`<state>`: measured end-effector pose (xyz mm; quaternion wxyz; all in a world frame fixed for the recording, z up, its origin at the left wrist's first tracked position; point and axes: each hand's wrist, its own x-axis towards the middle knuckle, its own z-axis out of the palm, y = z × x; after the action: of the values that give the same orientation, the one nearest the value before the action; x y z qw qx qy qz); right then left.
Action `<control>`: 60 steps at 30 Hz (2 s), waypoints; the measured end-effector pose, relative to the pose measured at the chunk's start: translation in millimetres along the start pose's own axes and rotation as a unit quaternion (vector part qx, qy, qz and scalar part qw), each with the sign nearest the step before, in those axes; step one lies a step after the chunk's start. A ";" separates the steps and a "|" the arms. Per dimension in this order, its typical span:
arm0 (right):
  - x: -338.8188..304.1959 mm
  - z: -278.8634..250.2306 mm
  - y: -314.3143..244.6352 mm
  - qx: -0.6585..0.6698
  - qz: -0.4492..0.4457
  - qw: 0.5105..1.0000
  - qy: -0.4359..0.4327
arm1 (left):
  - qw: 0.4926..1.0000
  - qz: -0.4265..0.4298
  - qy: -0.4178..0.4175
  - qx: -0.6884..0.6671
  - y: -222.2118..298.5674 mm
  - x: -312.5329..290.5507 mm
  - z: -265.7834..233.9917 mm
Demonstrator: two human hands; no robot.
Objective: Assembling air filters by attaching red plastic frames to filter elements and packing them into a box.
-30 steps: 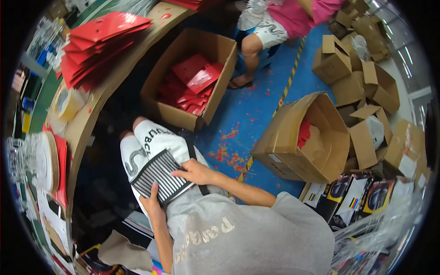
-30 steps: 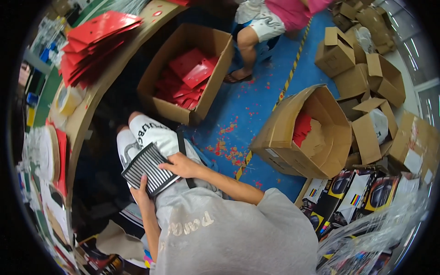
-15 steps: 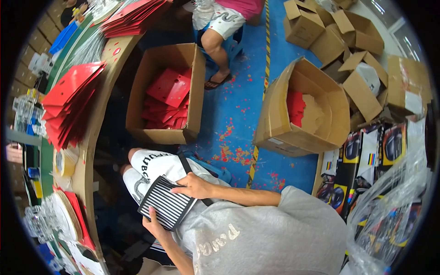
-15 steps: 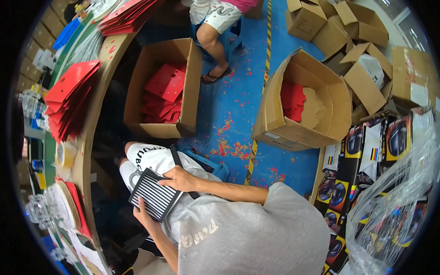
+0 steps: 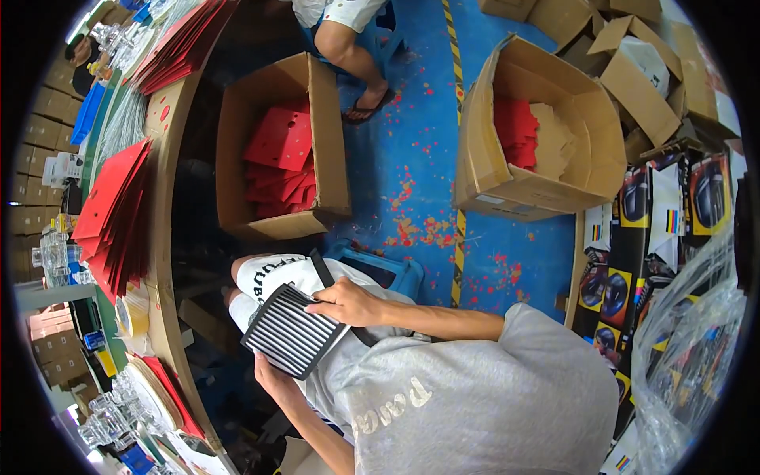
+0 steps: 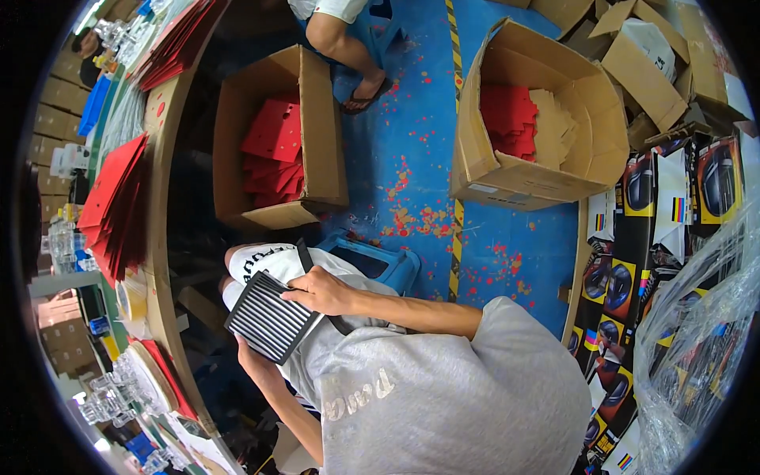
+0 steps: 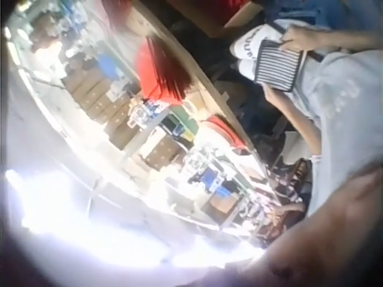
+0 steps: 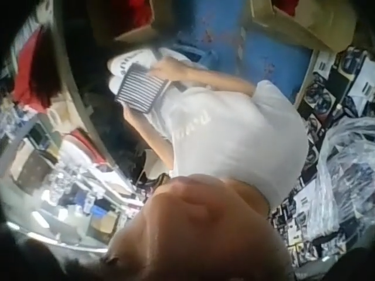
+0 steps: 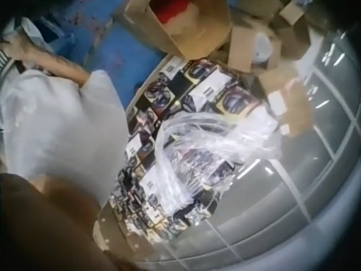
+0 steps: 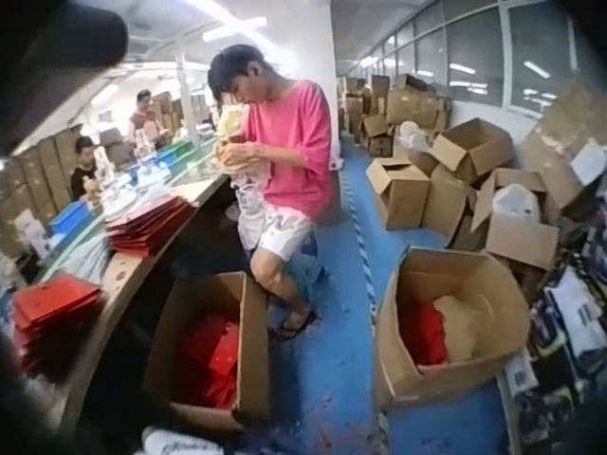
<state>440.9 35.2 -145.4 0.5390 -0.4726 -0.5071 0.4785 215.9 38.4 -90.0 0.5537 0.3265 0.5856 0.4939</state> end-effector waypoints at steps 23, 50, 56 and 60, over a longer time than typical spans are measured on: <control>46.0 -45.8 10.5 0.079 0.060 0.995 0.000 | 0.975 0.006 -0.065 0.211 19.7 54.8 41.1; 734.6 71.0 243.6 -0.555 -0.022 0.822 0.127 | 0.502 0.300 -0.439 0.682 201.5 295.2 55.6; 781.2 44.8 375.3 -0.925 0.264 0.095 -0.257 | 0.413 0.235 -0.490 0.731 211.1 305.6 32.6; 757.8 143.8 292.9 -0.805 0.201 0.547 -0.110 | 0.313 0.258 -0.471 0.783 228.6 285.8 13.9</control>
<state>307.7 820.7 -359.7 -0.2380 -0.7417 -0.6270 0.0141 142.1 375.3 33.1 0.0659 0.9198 0.2250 -0.3146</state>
